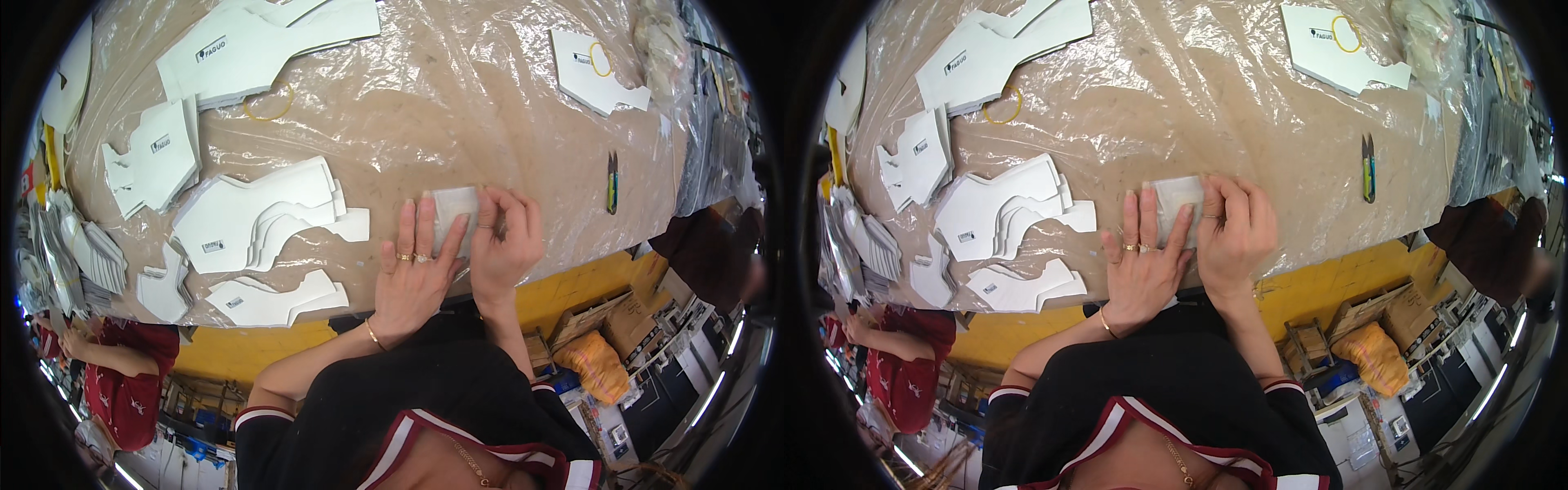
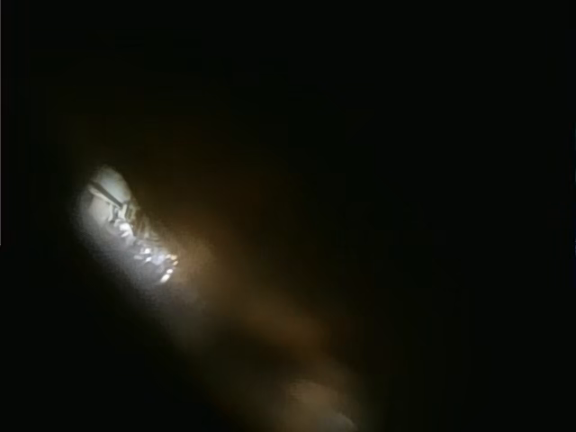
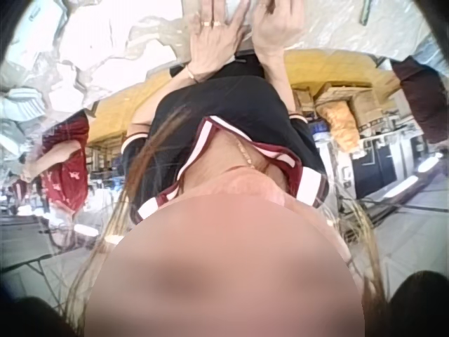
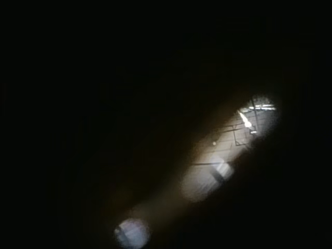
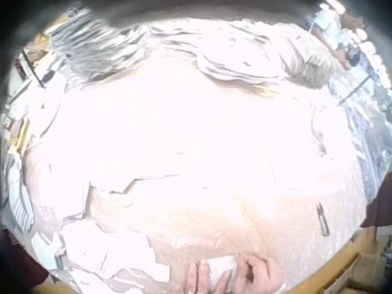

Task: The person repeatedly picks white mask blanks and clear plastic films from a table, aligns the film over each blank, smooths it down, and places the assembled unit into a growing stack. The process is repeated for multiple units.

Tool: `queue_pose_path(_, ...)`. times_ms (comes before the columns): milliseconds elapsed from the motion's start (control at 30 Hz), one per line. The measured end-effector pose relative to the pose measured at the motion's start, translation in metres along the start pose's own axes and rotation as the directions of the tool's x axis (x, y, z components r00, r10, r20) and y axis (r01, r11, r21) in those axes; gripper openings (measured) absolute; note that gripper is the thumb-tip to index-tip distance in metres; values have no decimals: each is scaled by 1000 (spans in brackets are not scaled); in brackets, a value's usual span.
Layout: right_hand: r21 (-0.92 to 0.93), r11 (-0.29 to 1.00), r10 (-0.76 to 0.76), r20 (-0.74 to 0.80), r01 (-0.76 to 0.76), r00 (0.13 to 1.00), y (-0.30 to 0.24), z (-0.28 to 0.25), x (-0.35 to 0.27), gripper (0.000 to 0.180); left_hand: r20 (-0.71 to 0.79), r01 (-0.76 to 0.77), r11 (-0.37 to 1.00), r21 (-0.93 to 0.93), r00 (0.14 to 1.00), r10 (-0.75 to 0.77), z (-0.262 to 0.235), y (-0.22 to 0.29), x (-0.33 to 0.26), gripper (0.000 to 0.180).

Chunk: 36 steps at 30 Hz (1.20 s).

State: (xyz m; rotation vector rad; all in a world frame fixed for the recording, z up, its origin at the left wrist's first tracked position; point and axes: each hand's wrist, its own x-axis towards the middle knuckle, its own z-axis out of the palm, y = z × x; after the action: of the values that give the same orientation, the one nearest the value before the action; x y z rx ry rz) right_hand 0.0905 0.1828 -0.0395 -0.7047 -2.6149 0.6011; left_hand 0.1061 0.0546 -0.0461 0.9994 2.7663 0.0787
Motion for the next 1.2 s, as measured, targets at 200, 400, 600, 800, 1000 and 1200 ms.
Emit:
queue_pose_path(200,-79,993,97,170,-85,981,-9,-9,7,7,4,-3,1000,-8,1000,3,0,1,0,66)
queue_pose_path(400,-178,984,36,341,27,939,-10,-18,5,9,-16,11,1000,-29,1000,-11,-2,0,1,67)
queue_pose_path(600,251,961,-22,478,-113,878,-3,-42,-5,14,-29,6,997,-77,1000,-8,1,0,0,56)
queue_pose_path(800,269,903,211,406,-336,889,-7,-36,1,28,-151,-32,963,-269,988,-9,12,-5,0,35)
queue_pose_path(1000,196,980,-22,205,-19,979,-4,-16,3,15,-156,-18,948,-317,987,-33,14,-3,-1,31)
queue_pose_path(1200,202,962,-217,143,187,966,7,-17,-4,10,-132,2,971,-240,991,-34,8,0,1,32)
